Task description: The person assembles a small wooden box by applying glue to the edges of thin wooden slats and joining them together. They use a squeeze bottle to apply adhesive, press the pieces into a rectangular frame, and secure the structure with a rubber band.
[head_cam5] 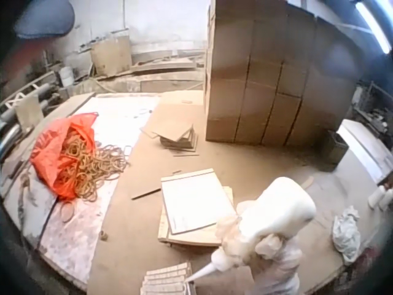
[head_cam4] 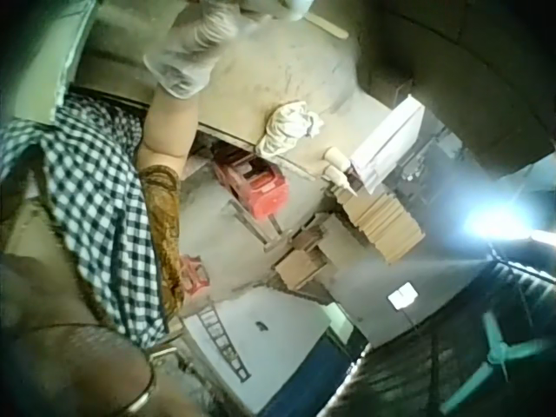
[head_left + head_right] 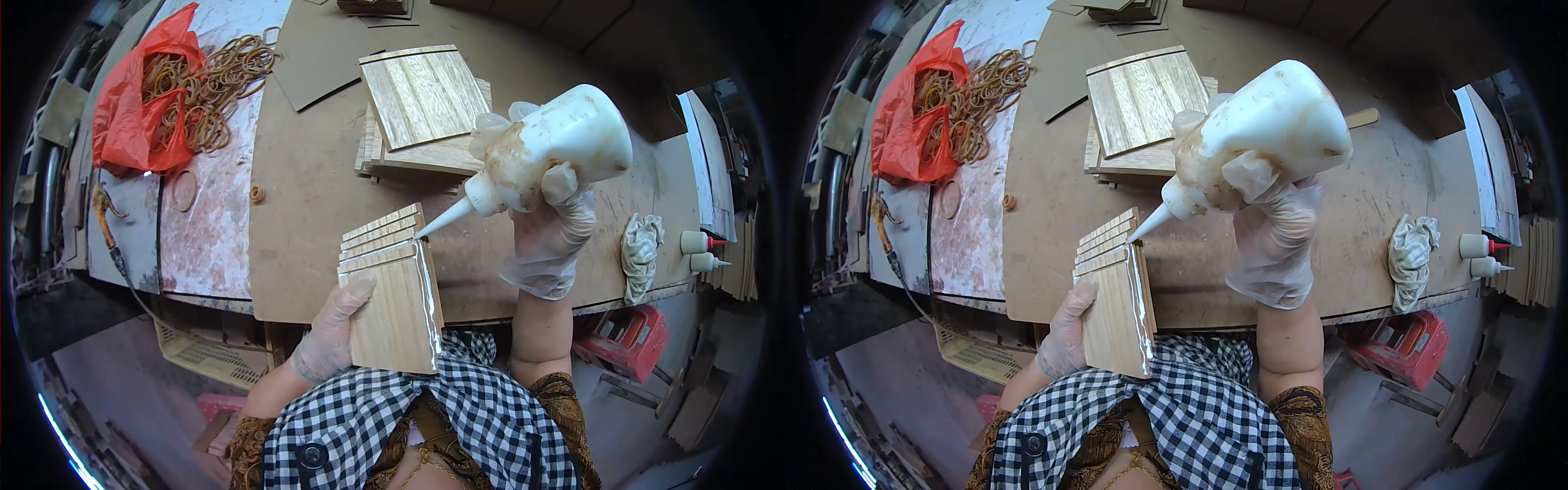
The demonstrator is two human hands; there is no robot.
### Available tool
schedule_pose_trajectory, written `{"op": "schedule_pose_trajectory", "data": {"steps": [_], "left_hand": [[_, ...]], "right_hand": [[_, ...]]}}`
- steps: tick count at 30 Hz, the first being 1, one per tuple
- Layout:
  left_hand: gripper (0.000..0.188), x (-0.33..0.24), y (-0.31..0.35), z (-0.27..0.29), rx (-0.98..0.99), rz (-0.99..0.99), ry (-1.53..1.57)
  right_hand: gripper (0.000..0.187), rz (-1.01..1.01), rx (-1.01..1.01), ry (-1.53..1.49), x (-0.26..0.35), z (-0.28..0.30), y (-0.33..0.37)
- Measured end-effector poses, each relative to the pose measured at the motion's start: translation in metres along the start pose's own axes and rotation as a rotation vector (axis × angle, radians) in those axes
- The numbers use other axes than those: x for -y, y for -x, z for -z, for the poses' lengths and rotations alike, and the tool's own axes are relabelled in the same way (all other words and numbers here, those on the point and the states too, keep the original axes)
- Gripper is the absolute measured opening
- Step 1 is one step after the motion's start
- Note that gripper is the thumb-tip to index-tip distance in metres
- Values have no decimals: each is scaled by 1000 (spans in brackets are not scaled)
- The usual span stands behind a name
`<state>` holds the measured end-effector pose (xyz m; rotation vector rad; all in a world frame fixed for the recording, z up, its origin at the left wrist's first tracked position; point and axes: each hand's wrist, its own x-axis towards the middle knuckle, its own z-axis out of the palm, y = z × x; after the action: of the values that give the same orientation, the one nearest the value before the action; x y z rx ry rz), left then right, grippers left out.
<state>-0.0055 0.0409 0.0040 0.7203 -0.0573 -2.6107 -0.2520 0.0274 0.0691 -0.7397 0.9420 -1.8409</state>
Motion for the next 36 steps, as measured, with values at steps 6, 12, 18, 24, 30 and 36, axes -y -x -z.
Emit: {"op": "schedule_pose_trajectory", "data": {"steps": [6, 12, 18, 24, 30, 36], "left_hand": [[63, 2, 2, 4, -55, -25, -52], [64, 2, 0, 7, -33, -26, -18], [64, 2, -1, 3, -20, -21, -20], [66, 1, 0, 7, -2, 5, 25], [66, 1, 0, 6, 4, 0, 17], [68, 2, 0, 6, -10, -18, -2]], "right_hand": [[80, 53, 1, 10, -5, 3, -4], [82, 38, 10, -56, -5, 8, -4], [83, 34, -37, -35, -7, 10, -1], [83, 38, -22, -64, -9, 9, -2], [82, 58, -34, -65, -12, 7, -3], [81, 83, -57, -65, -14, 8, -3]]}}
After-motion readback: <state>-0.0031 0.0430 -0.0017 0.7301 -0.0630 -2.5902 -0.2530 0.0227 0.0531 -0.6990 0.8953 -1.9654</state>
